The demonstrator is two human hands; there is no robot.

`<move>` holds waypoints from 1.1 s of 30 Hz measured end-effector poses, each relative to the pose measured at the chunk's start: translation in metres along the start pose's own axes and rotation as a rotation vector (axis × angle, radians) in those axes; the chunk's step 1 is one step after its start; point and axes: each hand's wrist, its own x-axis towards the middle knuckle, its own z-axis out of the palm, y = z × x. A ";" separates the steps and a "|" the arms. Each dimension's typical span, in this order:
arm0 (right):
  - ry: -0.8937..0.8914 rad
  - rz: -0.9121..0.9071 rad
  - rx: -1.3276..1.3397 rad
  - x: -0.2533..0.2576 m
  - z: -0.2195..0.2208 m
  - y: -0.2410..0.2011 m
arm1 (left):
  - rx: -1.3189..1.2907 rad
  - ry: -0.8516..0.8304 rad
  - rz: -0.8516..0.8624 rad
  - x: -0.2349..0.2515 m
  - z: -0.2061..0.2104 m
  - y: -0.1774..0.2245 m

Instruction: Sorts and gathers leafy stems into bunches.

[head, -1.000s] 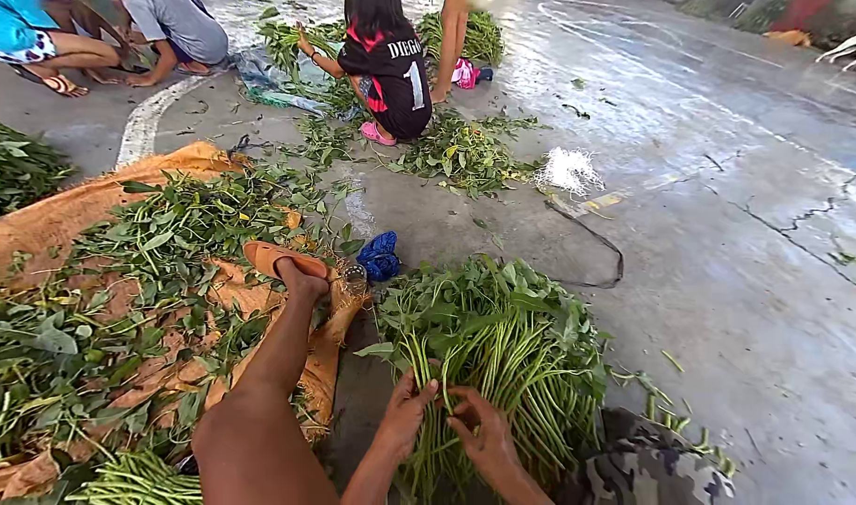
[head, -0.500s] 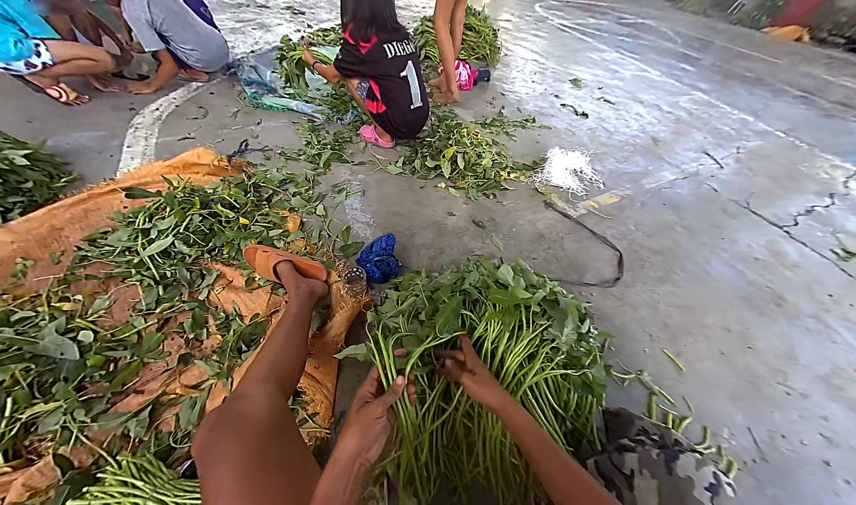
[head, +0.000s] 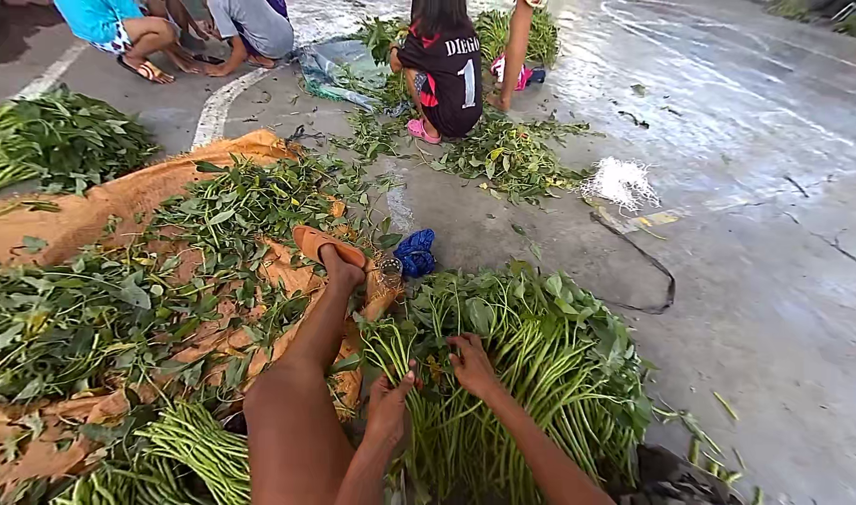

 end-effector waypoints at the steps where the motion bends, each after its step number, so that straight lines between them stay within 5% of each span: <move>1: -0.045 0.044 -0.046 0.010 0.002 -0.001 | 0.028 0.019 0.027 0.003 -0.001 -0.005; 7: 0.168 -0.069 -0.014 -0.010 0.010 -0.012 | 0.035 0.131 0.039 0.014 0.004 -0.010; 15: 0.012 0.192 0.422 0.044 0.008 -0.002 | -0.114 0.065 -0.121 0.010 0.008 -0.012; 20: 0.267 -0.026 0.054 0.001 -0.001 -0.027 | -0.136 0.118 -0.029 0.015 0.011 -0.007; 27: 0.508 -0.436 0.021 -0.035 0.031 -0.027 | -0.074 0.168 0.127 0.012 0.012 -0.020; 33: 0.500 -0.409 -0.025 -0.032 0.043 -0.037 | 0.002 0.058 0.262 0.006 0.014 -0.031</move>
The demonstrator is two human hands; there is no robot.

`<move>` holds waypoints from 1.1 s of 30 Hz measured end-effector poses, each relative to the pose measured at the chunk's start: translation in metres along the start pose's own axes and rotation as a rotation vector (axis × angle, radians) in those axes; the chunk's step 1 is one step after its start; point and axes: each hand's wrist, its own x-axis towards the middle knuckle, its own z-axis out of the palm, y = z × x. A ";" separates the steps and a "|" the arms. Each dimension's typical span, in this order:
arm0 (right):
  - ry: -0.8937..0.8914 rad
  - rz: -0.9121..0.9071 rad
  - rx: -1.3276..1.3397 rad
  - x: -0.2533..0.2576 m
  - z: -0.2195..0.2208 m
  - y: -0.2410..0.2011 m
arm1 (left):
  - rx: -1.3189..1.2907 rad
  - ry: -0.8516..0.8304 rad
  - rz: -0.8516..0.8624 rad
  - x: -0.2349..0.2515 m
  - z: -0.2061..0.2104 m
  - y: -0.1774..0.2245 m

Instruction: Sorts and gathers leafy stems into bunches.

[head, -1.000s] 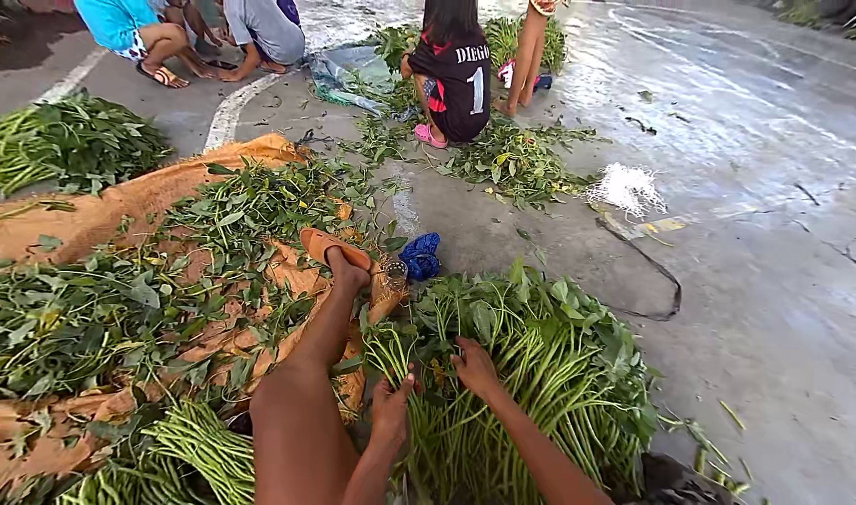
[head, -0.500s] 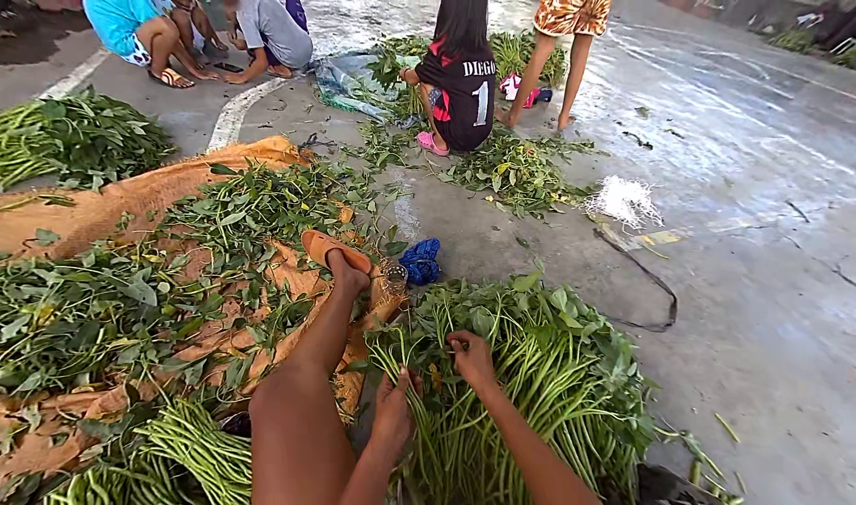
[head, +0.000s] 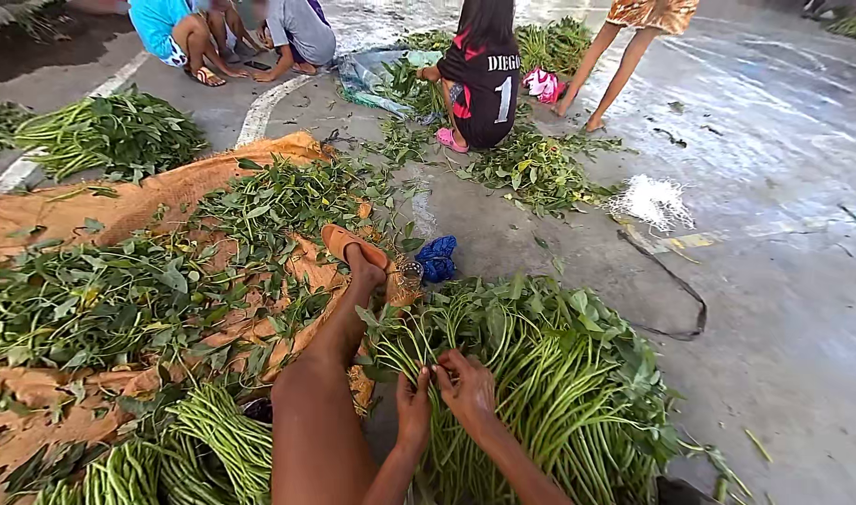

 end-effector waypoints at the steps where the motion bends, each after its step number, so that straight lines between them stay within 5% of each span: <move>1: -0.027 0.029 0.002 0.001 0.000 -0.001 | -0.002 -0.034 0.003 -0.002 0.001 0.000; 8: -0.288 0.128 0.058 0.006 -0.017 -0.009 | -0.056 -0.099 -0.108 0.000 0.000 0.001; 14: 0.054 0.284 -0.069 0.011 -0.028 0.030 | -0.016 -0.216 -0.064 -0.001 0.002 0.002; 20: 0.034 0.548 0.367 0.012 -0.034 0.052 | -0.032 -0.313 0.045 -0.005 0.004 0.001; 23: 0.092 0.369 0.468 0.006 -0.034 0.041 | -0.078 -0.171 -0.014 0.002 0.003 0.007; 28: -0.012 -0.049 0.234 -0.012 -0.022 0.018 | -0.076 -0.037 -0.231 0.014 -0.002 0.019; 33: -0.136 -0.010 0.205 -0.025 -0.001 0.013 | -0.107 -0.092 -0.368 0.006 0.000 0.023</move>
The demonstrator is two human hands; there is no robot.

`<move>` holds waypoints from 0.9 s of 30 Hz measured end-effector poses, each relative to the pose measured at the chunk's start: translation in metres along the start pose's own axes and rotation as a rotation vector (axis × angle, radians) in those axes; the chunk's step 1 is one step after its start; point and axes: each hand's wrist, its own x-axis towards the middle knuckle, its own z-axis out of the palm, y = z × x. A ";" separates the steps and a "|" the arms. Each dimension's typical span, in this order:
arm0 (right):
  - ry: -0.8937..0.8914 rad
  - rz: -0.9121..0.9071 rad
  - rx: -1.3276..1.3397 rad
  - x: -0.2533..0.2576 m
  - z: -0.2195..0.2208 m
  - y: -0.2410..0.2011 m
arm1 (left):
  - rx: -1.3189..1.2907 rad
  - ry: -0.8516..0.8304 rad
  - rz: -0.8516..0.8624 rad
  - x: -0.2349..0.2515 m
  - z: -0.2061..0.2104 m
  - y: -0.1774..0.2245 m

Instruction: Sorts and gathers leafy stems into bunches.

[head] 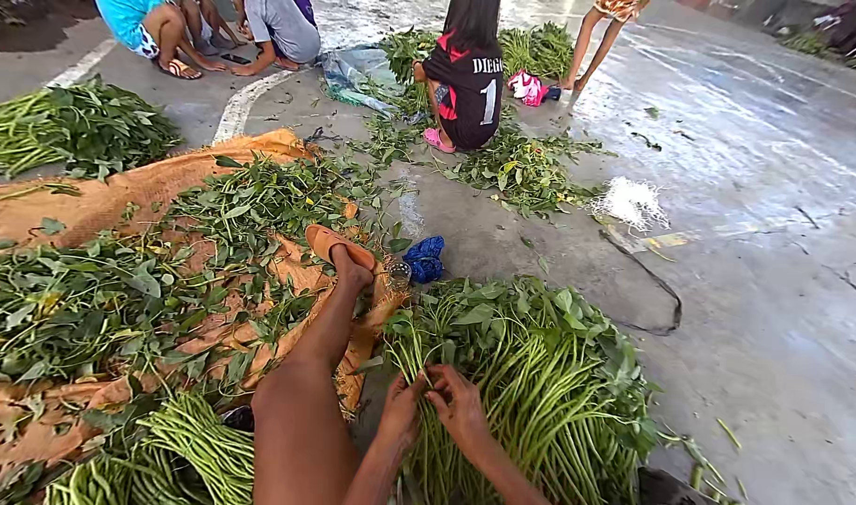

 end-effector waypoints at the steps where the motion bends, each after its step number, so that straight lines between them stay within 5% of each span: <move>1: 0.018 0.014 0.013 -0.001 0.001 0.000 | -0.011 -0.013 -0.002 0.000 0.000 0.000; 7: -0.050 0.174 0.093 0.004 -0.016 0.000 | -0.008 -0.062 0.011 -0.001 -0.003 0.001; 12: 0.057 0.446 -0.122 0.027 -0.051 0.026 | -0.085 -0.042 -0.039 -0.003 -0.010 0.016; 15: -0.056 0.585 -0.153 0.036 -0.066 0.044 | -0.076 -0.072 -0.043 -0.007 -0.013 0.029; 17: -0.105 0.578 -0.134 0.039 -0.067 0.049 | -0.061 -0.082 -0.021 -0.007 -0.017 0.032; 21: 0.076 0.524 -0.099 0.031 -0.054 0.033 | -0.021 0.020 0.027 -0.002 -0.020 0.028; 27: 0.063 0.257 -0.253 0.014 -0.035 0.003 | 0.062 0.141 0.069 0.005 -0.016 0.012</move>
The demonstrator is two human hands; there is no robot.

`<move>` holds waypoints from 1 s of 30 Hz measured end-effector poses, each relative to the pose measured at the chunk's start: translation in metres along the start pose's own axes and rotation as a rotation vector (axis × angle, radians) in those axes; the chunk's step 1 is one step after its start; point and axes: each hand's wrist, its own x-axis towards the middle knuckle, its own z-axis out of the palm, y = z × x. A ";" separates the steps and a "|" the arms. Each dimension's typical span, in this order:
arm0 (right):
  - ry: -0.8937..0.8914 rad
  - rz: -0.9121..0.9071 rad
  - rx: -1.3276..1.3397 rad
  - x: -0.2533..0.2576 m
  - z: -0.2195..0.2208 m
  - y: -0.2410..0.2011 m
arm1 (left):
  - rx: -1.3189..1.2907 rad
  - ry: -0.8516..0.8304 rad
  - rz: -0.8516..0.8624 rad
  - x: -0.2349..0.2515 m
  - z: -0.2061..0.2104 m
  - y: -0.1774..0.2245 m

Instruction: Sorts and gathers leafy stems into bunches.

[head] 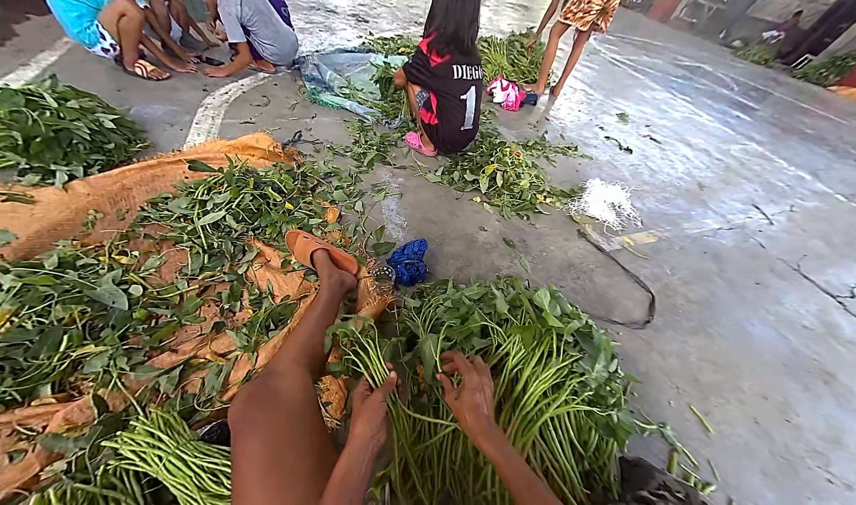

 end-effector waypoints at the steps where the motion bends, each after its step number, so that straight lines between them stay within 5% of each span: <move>1: -0.046 0.025 0.021 -0.002 0.002 -0.005 | 0.011 -0.001 -0.010 0.000 0.000 -0.002; 5: -0.169 0.165 0.296 -0.006 0.015 -0.011 | 0.072 -0.072 -0.014 -0.004 0.003 -0.009; 11: -0.183 0.037 0.351 -0.015 0.026 -0.007 | 0.231 -0.268 0.006 -0.009 0.000 -0.008; 15: -0.342 0.059 0.369 -0.015 0.018 -0.003 | 0.321 -0.315 0.030 -0.009 0.000 -0.007; 18: -0.260 0.132 0.409 -0.010 0.013 0.017 | 0.294 -0.280 -0.010 -0.007 0.000 -0.008; 23: -0.349 0.305 0.184 -0.001 0.007 0.040 | 0.165 -0.224 -0.052 -0.001 -0.001 -0.003; 30: -0.650 0.127 -0.285 -0.002 0.052 0.046 | -0.031 -0.167 0.000 -0.006 -0.012 0.025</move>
